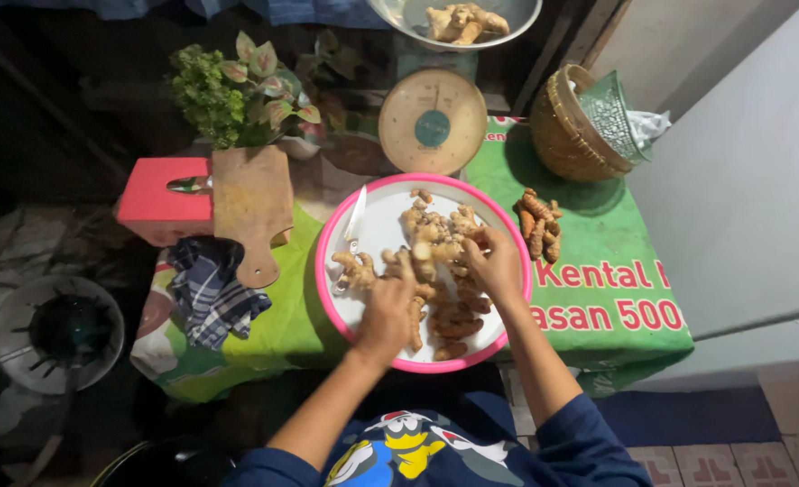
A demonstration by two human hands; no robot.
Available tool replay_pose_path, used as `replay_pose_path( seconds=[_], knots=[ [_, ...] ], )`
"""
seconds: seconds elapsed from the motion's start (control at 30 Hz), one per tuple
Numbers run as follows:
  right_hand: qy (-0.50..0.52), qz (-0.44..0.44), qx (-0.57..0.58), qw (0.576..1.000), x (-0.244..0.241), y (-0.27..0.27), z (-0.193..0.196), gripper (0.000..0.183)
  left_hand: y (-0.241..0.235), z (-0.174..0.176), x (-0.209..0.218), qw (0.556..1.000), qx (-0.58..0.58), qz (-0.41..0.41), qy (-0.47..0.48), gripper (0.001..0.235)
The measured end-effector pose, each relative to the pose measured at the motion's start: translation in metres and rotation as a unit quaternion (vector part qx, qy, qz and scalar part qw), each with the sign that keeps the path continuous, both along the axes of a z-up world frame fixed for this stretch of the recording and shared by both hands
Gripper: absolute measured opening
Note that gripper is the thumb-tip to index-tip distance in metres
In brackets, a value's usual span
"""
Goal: The person sorts ginger roots from a pink tray into a metal weighing bowl on a scale. They repeatedly pick up ginger pieces, place them in the bowl, and occasionally return some to the tray. A knife and cutting board are present but not used.
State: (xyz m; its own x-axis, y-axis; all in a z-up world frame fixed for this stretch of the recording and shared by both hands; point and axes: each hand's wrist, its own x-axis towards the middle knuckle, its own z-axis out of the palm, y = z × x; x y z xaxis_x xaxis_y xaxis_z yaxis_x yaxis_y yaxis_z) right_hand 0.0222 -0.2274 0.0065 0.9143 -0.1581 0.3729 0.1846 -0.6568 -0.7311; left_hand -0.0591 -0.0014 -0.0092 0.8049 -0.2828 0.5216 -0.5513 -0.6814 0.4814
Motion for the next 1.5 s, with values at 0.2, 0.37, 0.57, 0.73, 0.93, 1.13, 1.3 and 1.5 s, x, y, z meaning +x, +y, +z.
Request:
replay_pose_path(
  seconds=[0.2,0.37,0.57,0.73,0.93,1.13,1.3,1.5],
  knots=[
    [0.068,0.062,0.111,0.990,0.006,0.026,0.002,0.019,-0.017,0.022,-0.031,0.991,0.092,-0.035,-0.095,0.019],
    [-0.011,0.148,-0.071,0.986,-0.013,0.033,0.011,0.022,-0.011,0.020,-0.015,0.995,0.022,-0.062,-0.076,0.022],
    [0.012,0.146,-0.135,0.980,-0.020,0.036,0.015,0.029,0.000,-0.002,0.010,0.990,-0.090,-0.083,0.063,0.034],
    [-0.031,0.135,-0.189,0.972,-0.031,0.037,0.005,0.037,0.044,-0.019,0.046,0.977,0.180,0.072,0.086,0.047],
    [0.031,0.145,-0.159,0.976,-0.037,0.038,0.004,0.038,0.064,-0.021,0.061,0.967,0.236,0.029,0.090,0.038],
    [0.025,0.142,-0.108,0.984,-0.035,0.030,0.003,0.038,0.073,0.011,0.062,0.991,0.053,0.018,0.120,0.033],
    [0.143,0.167,0.242,0.945,-0.029,0.027,0.017,0.024,0.063,0.062,0.066,0.797,-0.499,-0.035,0.338,0.029],
    [0.253,0.257,0.516,0.777,-0.030,0.036,0.059,0.040,0.048,0.093,0.057,0.673,-0.620,-0.164,0.369,0.033]
  ],
)
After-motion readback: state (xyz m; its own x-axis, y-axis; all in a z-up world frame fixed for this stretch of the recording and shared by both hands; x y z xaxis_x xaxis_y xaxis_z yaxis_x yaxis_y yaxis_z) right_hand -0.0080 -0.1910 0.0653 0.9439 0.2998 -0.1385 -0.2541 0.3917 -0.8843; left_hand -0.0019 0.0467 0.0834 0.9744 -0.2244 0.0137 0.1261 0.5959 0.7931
